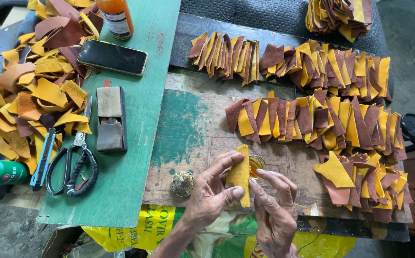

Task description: The person repeatedly picks up small yellow and brown leather pieces, applies a liquid from a small glass jar to the edges, and presses them together. The person places the bonded pairs into growing stacks on the table. Scissors, a utility knife, and a bottle of liquid are visible on the work surface.

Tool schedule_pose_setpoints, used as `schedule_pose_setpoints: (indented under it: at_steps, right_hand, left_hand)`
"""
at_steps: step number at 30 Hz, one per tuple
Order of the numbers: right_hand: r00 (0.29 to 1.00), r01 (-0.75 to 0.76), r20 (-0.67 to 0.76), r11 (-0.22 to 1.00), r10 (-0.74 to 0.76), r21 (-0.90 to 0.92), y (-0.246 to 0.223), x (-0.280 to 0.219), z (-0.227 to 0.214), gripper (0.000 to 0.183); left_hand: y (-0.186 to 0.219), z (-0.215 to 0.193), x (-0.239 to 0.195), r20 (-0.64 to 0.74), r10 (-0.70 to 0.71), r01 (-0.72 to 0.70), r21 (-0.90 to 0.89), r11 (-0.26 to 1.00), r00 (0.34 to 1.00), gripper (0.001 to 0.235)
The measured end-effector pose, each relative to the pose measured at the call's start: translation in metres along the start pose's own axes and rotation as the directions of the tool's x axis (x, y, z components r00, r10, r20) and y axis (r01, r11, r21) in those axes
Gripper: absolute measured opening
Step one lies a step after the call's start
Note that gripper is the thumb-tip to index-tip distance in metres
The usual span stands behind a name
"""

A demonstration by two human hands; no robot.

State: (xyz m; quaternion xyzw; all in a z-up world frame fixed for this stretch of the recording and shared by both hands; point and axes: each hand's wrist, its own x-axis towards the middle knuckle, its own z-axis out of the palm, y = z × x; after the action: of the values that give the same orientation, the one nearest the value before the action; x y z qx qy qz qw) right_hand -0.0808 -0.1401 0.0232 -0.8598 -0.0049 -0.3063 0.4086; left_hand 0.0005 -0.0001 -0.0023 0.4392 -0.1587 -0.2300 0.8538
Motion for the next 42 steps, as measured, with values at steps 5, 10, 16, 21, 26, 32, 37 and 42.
schedule_pose_setpoints:
  at_steps: [5, 10, 16, 21, 26, 32, 37, 42]
  right_hand:
    - [0.999, 0.025, -0.025, 0.998, -0.027, -0.049, 0.001, 0.0, -0.001, 0.037]
    - [0.979, 0.11, -0.181, 0.991, -0.094, 0.076, 0.001, -0.006, -0.005, 0.042]
    - [0.883, -0.468, 0.268, 0.678, 0.385, 0.567, 0.007, -0.013, -0.007, 0.066]
    - [0.846, -0.528, 0.326, 0.583, 0.422, 0.617, 0.009, -0.014, -0.003, 0.07]
    - [0.862, -0.506, 0.322, 0.653, 0.391, 0.563, 0.008, -0.013, -0.003, 0.064]
    - [0.965, -0.23, 0.173, 0.956, 0.199, 0.183, -0.004, -0.011, -0.005, 0.05]
    - [0.978, -0.158, 0.149, 0.985, 0.146, 0.07, 0.0, -0.005, -0.001, 0.049]
    - [0.973, -0.214, 0.1, 0.973, 0.206, 0.081, 0.01, -0.009, 0.01, 0.048]
  left_hand:
    - [-0.003, 0.001, 0.001, -0.005, 0.063, -0.063, 0.008, 0.998, 0.998, 0.064]
    - [-0.002, 0.0, 0.003, -0.08, 0.024, -0.026, -0.032, 0.999, 0.997, 0.065]
    - [0.0, 0.002, 0.007, -0.056, 0.081, -0.081, -0.004, 0.997, 0.995, 0.064]
    - [-0.001, 0.003, 0.006, -0.038, 0.1, -0.098, 0.056, 0.994, 0.994, 0.064]
    - [-0.001, 0.005, 0.007, -0.061, 0.079, -0.075, 0.057, 0.996, 0.995, 0.064]
    - [0.002, 0.003, 0.013, -0.137, 0.134, -0.113, 0.154, 0.982, 0.981, 0.064]
    - [0.001, 0.003, 0.017, -0.137, 0.146, -0.12, 0.179, 0.976, 0.98, 0.063]
    - [0.003, 0.002, 0.028, -0.257, 0.178, -0.151, 0.124, 0.981, 0.95, 0.063]
